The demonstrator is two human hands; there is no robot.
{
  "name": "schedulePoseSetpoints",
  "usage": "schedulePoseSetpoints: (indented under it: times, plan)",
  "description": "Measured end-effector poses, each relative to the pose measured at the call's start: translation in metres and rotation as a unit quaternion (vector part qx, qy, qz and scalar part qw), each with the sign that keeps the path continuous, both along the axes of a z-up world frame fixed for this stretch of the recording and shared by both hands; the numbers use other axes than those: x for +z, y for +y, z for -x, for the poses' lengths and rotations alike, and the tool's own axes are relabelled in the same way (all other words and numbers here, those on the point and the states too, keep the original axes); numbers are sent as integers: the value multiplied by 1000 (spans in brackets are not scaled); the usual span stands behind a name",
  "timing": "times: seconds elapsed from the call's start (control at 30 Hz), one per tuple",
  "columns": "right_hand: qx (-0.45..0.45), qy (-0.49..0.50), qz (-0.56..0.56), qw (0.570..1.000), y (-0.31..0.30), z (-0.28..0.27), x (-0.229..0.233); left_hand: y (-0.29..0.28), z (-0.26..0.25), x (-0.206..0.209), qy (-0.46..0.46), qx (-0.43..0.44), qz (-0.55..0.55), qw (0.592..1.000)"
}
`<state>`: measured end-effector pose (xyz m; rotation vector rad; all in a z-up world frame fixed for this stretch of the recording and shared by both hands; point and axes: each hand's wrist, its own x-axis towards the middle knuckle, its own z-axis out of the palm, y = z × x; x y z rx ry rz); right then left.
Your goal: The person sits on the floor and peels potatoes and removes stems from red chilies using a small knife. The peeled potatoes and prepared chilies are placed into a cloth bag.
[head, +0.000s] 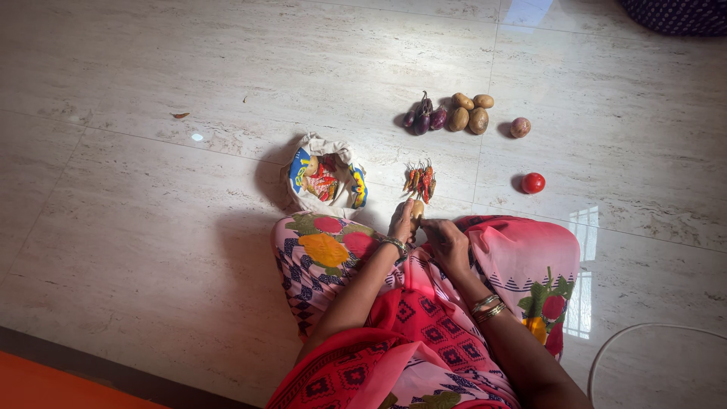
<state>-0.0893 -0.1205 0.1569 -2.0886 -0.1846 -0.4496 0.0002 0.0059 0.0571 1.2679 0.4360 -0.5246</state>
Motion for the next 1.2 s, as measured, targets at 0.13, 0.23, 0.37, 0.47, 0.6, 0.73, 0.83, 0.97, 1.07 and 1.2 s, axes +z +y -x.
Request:
schedulePoseSetpoints:
  times: [0.13,0.23,0.37,0.47,0.6,0.73,0.83,0.97,1.07,1.2]
  plan:
    - [-17,-15,-39,999,-4,0,-14,-1,-3,-11,-47,1,4,999]
    - [-64,50,-193,978,-16,-13,-32,-3,6,-12,-83,-73,-42,993]
    - [-45,85,-247,964,-24,-20,-48,-12,13,-3,-129,-98,-44,986]
    - [-31,150,-296,943,-23,-22,-45,-10,13,-6,-122,-118,-61,984]
    - [-45,92,-119,988,-22,-14,-24,-13,12,-29,-200,-79,-62,975]
    - [-20,56,-10,998,-11,-3,1,-19,-1,-57,-238,-6,-10,971]
    - [13,56,52,997,-2,5,14,-18,-9,-69,-206,35,31,978]
    - [66,-27,125,990,3,12,19,-9,-8,-62,-215,48,-25,975]
    - [32,-9,144,989,-1,10,11,-7,-3,-39,-165,23,4,986]
    - [-81,74,18,994,-15,-5,-12,-7,14,-4,-82,-106,-115,984]
